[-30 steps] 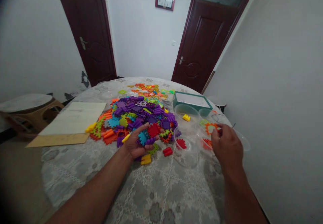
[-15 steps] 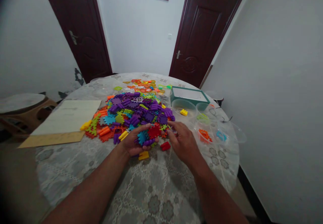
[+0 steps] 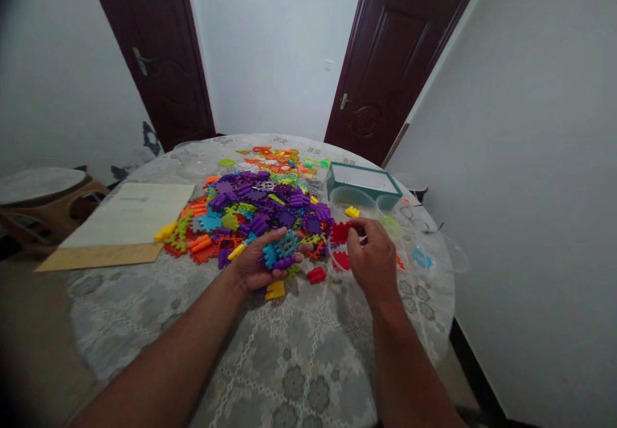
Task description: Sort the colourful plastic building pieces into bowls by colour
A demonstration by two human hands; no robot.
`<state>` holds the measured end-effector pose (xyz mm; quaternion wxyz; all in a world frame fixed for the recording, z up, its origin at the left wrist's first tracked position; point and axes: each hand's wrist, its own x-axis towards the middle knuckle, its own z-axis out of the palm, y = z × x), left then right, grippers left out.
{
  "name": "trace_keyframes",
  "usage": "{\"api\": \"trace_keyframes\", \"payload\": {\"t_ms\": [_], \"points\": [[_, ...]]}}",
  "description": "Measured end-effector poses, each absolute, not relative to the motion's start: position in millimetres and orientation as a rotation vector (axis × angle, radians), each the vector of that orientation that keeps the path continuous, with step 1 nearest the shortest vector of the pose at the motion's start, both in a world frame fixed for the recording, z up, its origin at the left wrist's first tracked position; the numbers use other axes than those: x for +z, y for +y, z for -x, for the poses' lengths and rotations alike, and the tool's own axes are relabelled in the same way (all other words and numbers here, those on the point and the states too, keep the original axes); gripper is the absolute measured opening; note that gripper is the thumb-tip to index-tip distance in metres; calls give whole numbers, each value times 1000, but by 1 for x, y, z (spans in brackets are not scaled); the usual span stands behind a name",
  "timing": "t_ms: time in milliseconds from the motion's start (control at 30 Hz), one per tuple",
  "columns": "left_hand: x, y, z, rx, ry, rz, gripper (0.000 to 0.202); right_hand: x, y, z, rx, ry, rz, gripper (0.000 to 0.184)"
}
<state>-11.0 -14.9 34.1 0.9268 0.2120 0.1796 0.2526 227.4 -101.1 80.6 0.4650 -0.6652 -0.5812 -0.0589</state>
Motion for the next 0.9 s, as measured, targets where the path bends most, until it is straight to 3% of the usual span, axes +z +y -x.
{"api": "trace_keyframes", "payload": {"t_ms": [267,533,900], "points": [[34,-14,11,508,331,-482,43,47,-95,-267,-528,-1572,1732,29],[32,-18,10,421,297,-509,48,59,-105,-201,-398,-1851,1389,27],[30,-17,9,452,332,-496,45,46,-100,-223,-406,-1924,1505,22]]}}
